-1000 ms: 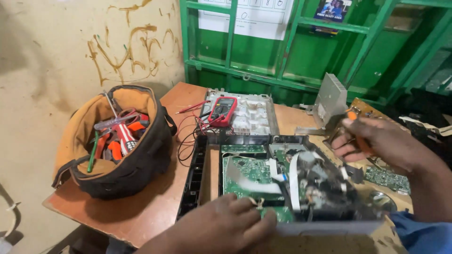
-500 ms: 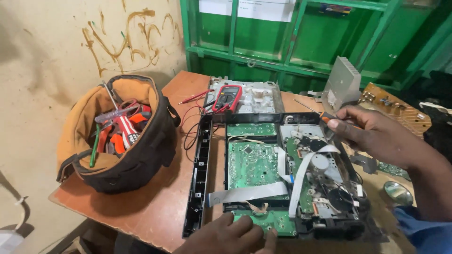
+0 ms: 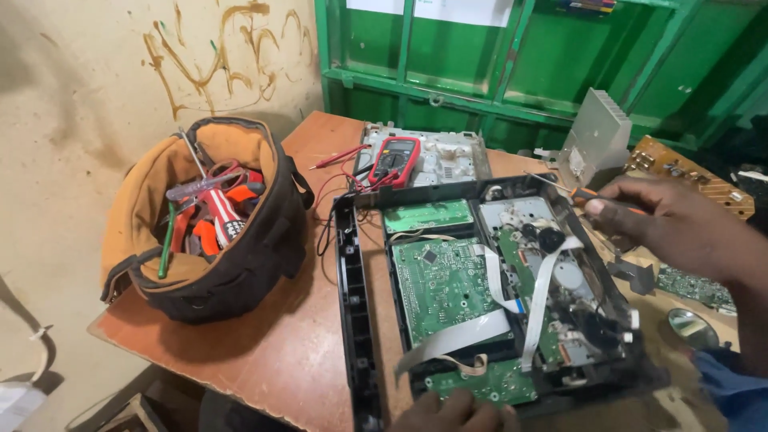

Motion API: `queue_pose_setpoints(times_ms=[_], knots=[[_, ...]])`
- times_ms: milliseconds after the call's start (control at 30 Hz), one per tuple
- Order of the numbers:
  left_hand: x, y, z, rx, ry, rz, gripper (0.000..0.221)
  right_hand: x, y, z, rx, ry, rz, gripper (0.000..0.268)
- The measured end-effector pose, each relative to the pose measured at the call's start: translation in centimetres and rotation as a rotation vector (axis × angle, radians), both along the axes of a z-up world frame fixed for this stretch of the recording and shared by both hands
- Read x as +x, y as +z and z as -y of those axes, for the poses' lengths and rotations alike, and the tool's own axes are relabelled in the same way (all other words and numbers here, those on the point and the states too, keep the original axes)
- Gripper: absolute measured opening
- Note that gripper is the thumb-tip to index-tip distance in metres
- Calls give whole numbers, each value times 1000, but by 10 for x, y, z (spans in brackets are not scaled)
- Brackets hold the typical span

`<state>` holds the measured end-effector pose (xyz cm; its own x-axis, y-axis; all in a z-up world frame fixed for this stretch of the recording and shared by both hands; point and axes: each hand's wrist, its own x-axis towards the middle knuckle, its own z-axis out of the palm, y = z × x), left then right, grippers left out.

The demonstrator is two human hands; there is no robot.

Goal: Disassembling a Sony stereo system by removing screws and extracting internal circuit boards.

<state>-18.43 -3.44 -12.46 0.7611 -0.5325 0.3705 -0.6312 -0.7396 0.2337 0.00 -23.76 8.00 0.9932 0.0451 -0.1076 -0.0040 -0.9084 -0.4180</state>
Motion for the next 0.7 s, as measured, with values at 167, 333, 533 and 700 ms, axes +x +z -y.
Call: queue_pose_setpoints(times_ms=[167, 333, 533, 700], knots=[[8, -9, 59, -119, 155, 265, 25, -8, 7, -3, 27, -69, -20, 38], [27, 11, 106, -224, 558, 573, 16, 3, -2, 18, 36, 114, 20, 41], [44, 28, 142, -411, 568, 530, 22, -25, 14, -3, -21, 59, -32, 41], [29, 48, 126, -405, 538, 614, 16, -37, 17, -13, -7, 189, -75, 36]])
